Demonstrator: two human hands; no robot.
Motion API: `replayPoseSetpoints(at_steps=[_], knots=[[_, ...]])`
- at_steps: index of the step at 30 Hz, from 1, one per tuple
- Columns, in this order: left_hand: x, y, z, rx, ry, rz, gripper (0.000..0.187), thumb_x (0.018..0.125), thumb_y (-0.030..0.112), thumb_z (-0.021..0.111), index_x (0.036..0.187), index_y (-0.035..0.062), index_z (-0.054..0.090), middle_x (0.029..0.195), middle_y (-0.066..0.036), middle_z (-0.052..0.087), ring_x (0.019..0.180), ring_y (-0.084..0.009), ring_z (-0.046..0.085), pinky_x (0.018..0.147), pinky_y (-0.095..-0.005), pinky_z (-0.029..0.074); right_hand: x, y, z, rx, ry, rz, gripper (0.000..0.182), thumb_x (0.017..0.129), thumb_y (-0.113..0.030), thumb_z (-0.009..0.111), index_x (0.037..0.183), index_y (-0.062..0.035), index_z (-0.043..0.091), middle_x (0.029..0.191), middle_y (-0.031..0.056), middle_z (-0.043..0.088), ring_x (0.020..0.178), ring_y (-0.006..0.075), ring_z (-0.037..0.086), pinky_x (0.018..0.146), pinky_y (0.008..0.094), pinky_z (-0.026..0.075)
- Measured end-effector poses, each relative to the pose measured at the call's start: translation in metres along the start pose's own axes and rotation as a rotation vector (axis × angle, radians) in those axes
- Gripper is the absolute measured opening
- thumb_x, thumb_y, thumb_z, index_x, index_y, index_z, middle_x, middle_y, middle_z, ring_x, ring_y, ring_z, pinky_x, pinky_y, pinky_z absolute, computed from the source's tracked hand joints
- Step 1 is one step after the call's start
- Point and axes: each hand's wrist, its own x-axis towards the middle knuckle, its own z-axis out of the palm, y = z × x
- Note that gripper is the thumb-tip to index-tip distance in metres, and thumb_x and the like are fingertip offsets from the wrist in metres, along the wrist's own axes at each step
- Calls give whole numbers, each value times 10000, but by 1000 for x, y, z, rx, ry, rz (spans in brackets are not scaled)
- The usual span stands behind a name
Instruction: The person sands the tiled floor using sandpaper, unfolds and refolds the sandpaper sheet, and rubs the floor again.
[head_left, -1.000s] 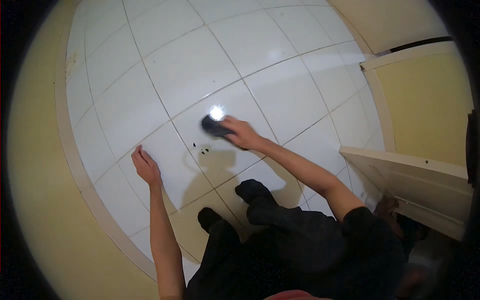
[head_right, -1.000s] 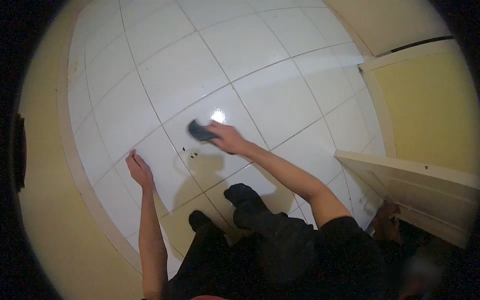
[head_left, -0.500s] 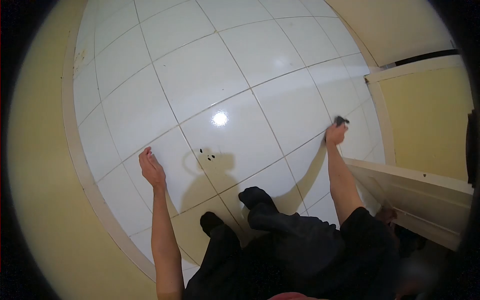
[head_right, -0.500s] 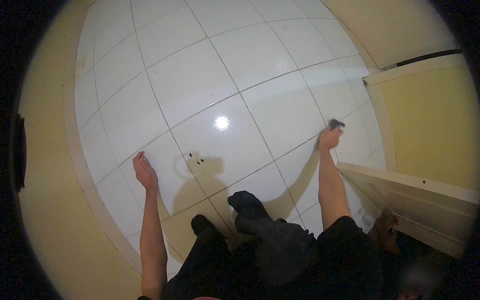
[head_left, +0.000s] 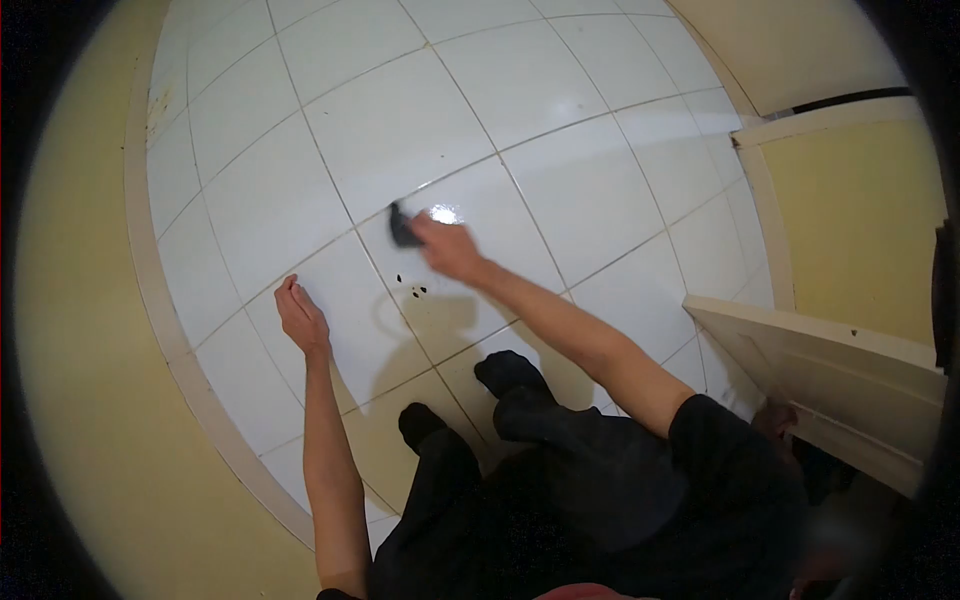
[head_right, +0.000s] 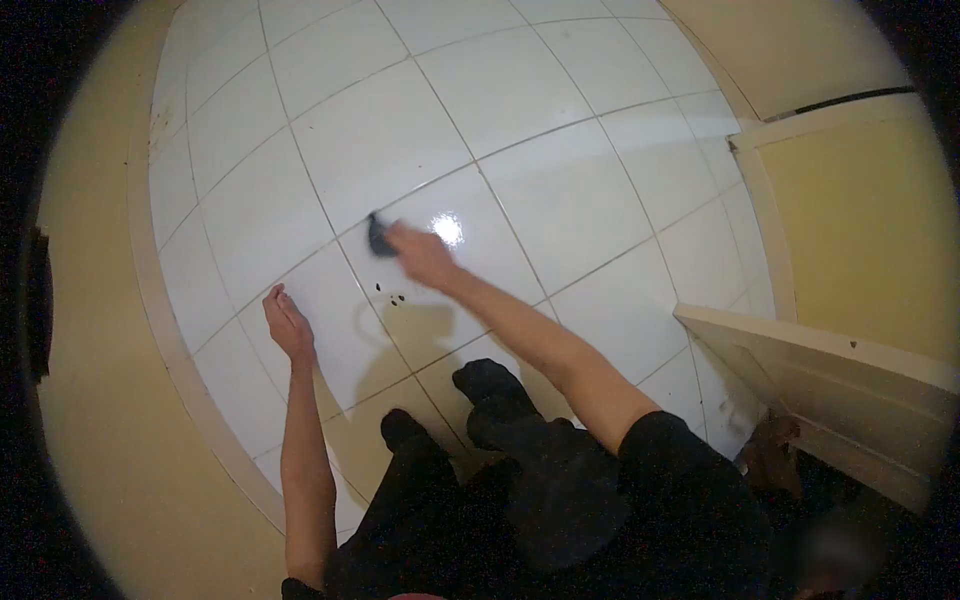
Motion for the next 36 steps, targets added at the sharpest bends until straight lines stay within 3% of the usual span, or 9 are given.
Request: replayPoseSetpoints(at_steps=[1, 4, 8, 12, 15, 17, 26, 33, 36], knots=[[-1, -1, 0, -17, -1, -9, 308, 1111, 201, 419, 1235, 6, 622, 1196, -166, 657, 1083, -347, 648, 933, -422, 519, 1, -32, -13, 71, -206, 20, 459, 859, -44, 605, 1316, -83, 587, 1166, 151, 617, 970, 395, 678, 801, 498, 568], [-4, -8, 3, -54, 18, 0, 317, 1114, 213, 417, 1241, 4, 619, 1198, -169, 657, 1074, -343, 651, 934, -416, 518, -14, -56, -29, 215, -174, 114, 478, 849, -42, 613, 1324, -77, 581, 1154, 154, 595, 1002, 385, 662, 798, 489, 562], [-5, -4, 2, -110, 18, -23, 321, 1115, 218, 415, 1236, 2, 619, 1197, -170, 657, 1075, -336, 648, 936, -409, 514, -71, -13, -97, 198, 110, 216, 424, 838, -52, 604, 1262, -64, 600, 1165, 163, 624, 1040, 425, 640, 870, 476, 547], [-2, 1, -2, -73, -6, -49, 326, 1119, 208, 403, 1241, -1, 622, 1203, -164, 660, 1086, -313, 644, 961, -396, 505, -162, 71, -195, -234, 468, 611, 296, 915, -107, 578, 1201, -36, 610, 1051, 198, 646, 946, 400, 642, 862, 467, 519], [-2, 0, -3, -43, -10, -54, 311, 1112, 202, 411, 1230, 10, 626, 1195, -150, 657, 1082, -318, 644, 941, -402, 510, -239, 138, -244, -544, 810, 983, 472, 971, -234, 638, 1383, -25, 540, 1241, 184, 652, 1159, 402, 640, 985, 492, 500], [-1, -1, -2, -29, -15, -56, 299, 1107, 199, 419, 1220, 21, 630, 1187, -142, 654, 1078, -328, 643, 923, -411, 514, -250, 149, -262, -697, 740, 1330, 476, 969, -303, 664, 1361, -57, 555, 1331, 170, 585, 1147, 421, 646, 946, 528, 520], [0, 4, -2, 21, -39, -62, 301, 1108, 202, 414, 1214, 35, 641, 1188, -124, 641, 1082, -326, 638, 918, -414, 517, -84, 101, -114, -373, 572, 675, 239, 933, -63, 573, 1167, -103, 598, 995, 196, 680, 851, 435, 685, 695, 559, 520], [-3, -4, 1, -4, -22, -12, 313, 1113, 208, 408, 1217, 30, 644, 1189, -128, 637, 1097, -324, 632, 945, -409, 511, 4, -10, -10, 355, 43, 174, 380, 889, -44, 639, 1268, -57, 612, 1104, 175, 646, 990, 405, 659, 822, 476, 548], [-7, -4, -1, -12, -32, 13, 311, 1112, 211, 415, 1212, 27, 644, 1184, -132, 635, 1110, -324, 622, 954, -414, 505, -9, -26, -50, 300, 165, 244, 366, 890, -70, 689, 1254, -64, 655, 1129, 158, 665, 949, 372, 674, 819, 420, 548]])
